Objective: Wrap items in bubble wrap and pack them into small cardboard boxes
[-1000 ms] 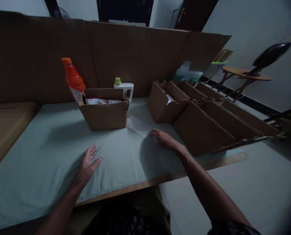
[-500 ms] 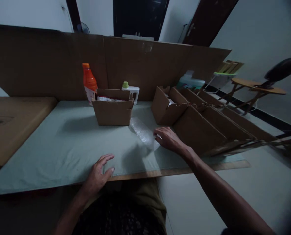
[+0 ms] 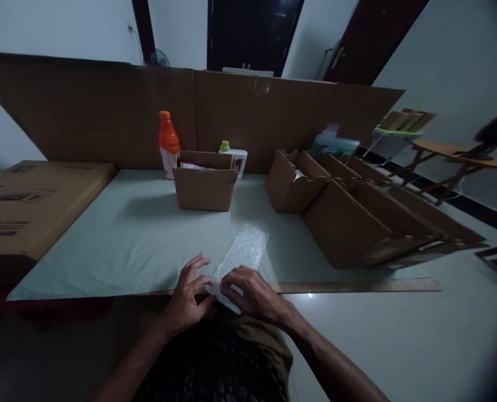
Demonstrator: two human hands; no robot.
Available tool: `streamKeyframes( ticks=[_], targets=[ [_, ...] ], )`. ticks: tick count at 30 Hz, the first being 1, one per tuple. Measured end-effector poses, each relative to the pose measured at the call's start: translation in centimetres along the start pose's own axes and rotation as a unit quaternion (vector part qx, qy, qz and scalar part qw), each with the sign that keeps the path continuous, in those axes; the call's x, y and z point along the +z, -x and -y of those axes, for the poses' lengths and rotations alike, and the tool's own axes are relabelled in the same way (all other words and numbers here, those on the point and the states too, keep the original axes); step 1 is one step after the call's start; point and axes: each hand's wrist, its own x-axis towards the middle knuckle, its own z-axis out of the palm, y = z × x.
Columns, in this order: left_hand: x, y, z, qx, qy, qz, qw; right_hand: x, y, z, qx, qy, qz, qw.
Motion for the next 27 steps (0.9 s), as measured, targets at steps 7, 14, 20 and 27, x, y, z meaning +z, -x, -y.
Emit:
streamKeyframes(
  ticks=[7,14,20,27],
  targets=[
    [0.1,-0.1,0.3,-0.016,0.076,0.047,0.996,-3.3,-0.9,-3.0,0.07,-0.152,0.006,0.986],
    [-1.1,-1.4,1.1,-0.131,0.192,0.036,0.972,-3.9,-10.8,-13.6,0.253,-0.09,-0.176,0.947],
    [-1.8,-1.4,1.0,-0.134,0.277,0.028,0.951,-2.6,-18.6,-18.7,0.257,-0.049,-0.181,0.948],
    [-2.4,0.1,0.9,-0.164,0.304,0.069,0.936,-3.5,-12.1,-20.0,0.275,0.038,-0.093,0.956]
  ],
)
